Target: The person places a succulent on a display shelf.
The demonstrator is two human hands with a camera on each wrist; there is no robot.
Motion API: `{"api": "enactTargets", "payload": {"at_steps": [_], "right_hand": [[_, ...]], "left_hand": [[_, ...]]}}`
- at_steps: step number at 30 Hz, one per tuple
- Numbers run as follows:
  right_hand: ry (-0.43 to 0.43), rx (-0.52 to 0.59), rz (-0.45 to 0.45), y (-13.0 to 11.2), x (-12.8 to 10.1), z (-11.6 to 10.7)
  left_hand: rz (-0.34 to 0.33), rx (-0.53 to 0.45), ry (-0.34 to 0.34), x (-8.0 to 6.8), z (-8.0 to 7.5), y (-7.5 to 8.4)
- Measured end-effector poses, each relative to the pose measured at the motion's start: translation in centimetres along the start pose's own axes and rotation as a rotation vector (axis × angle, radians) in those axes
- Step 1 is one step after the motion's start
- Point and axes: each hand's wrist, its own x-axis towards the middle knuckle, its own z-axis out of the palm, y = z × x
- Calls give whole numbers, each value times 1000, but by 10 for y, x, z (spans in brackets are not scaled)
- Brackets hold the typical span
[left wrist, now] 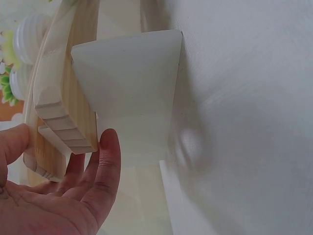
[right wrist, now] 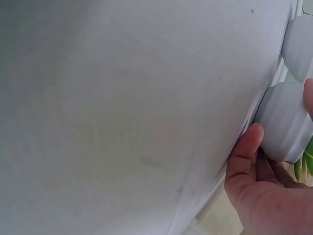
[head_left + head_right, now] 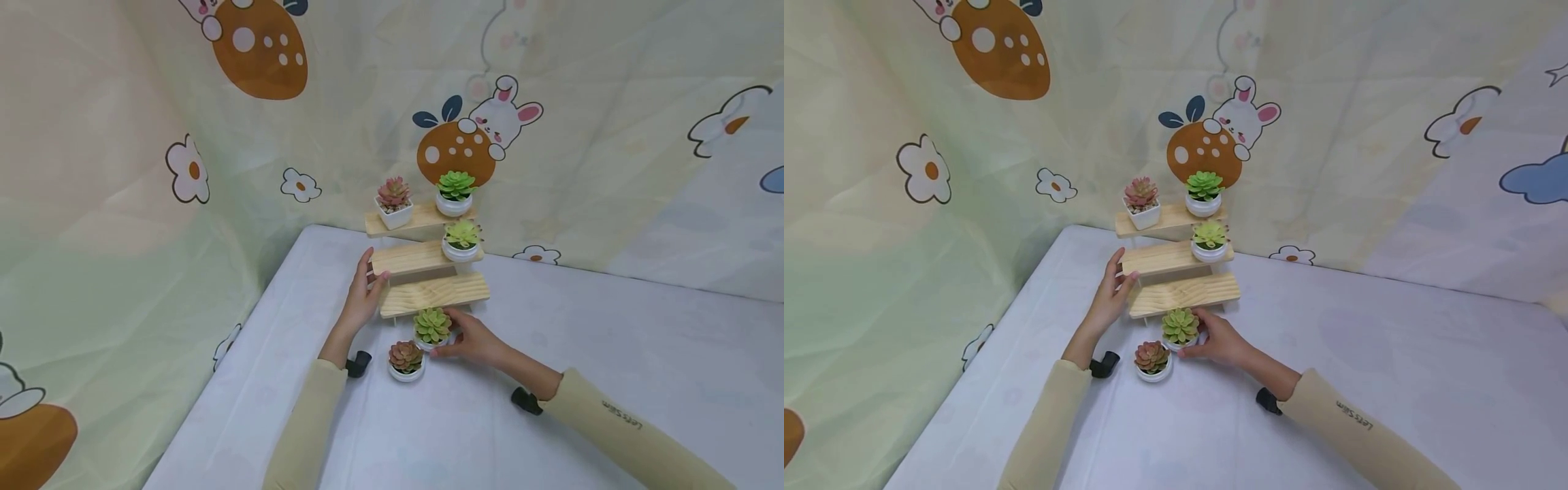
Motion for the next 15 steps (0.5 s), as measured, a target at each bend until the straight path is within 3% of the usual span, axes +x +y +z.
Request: {"api": "enactTargets", "payload": {"at_steps": [6,15], "right_hand": [[-2,26,-20,3,-2,-2],[12,65,-6,3,-3,-2]], "left_hand": [[21,-8,14,9,3,-23],[14,22,29,8,3,-22]]}}
